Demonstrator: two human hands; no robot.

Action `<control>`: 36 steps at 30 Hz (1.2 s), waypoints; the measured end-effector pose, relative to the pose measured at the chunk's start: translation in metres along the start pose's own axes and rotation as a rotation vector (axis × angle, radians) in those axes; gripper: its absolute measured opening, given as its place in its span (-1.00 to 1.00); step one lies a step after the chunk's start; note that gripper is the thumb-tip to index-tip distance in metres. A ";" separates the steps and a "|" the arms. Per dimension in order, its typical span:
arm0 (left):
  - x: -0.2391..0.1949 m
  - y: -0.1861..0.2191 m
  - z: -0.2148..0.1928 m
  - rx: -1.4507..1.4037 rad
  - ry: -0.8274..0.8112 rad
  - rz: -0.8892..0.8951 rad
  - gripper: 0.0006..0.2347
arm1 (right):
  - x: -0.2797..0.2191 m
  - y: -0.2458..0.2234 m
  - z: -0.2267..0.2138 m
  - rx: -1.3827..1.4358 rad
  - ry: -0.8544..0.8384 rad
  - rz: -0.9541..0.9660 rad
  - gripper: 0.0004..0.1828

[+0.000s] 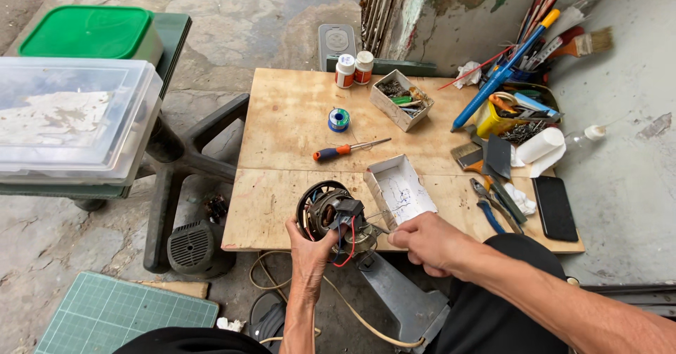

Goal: The person uses a screwdriver to adjust components inside an exposed electric motor. They hold the motor with one hand while manipulating internal parts with the other, occasionally repositioning the motor on the workbench.

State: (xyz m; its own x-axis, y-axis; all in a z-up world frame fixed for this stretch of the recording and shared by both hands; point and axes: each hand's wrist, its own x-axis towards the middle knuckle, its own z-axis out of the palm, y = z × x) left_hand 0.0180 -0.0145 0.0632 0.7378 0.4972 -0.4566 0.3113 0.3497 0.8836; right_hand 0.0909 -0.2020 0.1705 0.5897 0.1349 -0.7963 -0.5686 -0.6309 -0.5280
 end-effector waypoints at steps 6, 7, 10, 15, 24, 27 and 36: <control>-0.007 0.009 -0.001 -0.017 -0.008 -0.047 -0.35 | -0.007 -0.008 0.002 -0.067 0.007 0.028 -0.66; -0.006 0.005 -0.002 0.007 0.010 -0.046 -0.35 | -0.011 -0.011 0.006 -0.355 0.057 -0.023 -0.76; -0.004 0.007 0.003 0.015 0.008 -0.031 -0.34 | -0.011 -0.008 0.004 -0.666 0.113 -0.119 -0.62; -0.004 0.009 0.002 0.001 0.006 -0.022 -0.33 | 0.000 0.001 0.004 -0.643 0.129 -0.166 -0.59; -0.011 0.011 0.010 -0.022 0.001 -0.004 -0.37 | 0.019 0.021 0.006 -1.230 0.335 -0.519 -0.52; -0.008 0.007 0.009 0.000 0.027 -0.019 -0.34 | 0.000 -0.009 0.003 -0.843 0.201 -0.013 -0.53; -0.002 0.004 0.010 0.013 0.032 -0.007 -0.28 | 0.015 -0.004 -0.003 0.032 -0.102 0.076 -0.69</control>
State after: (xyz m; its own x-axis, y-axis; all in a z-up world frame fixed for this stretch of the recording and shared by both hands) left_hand 0.0238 -0.0215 0.0688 0.7162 0.5197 -0.4658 0.3241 0.3433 0.8815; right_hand 0.1034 -0.2000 0.1615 0.4837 0.1659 -0.8594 -0.6285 -0.6174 -0.4730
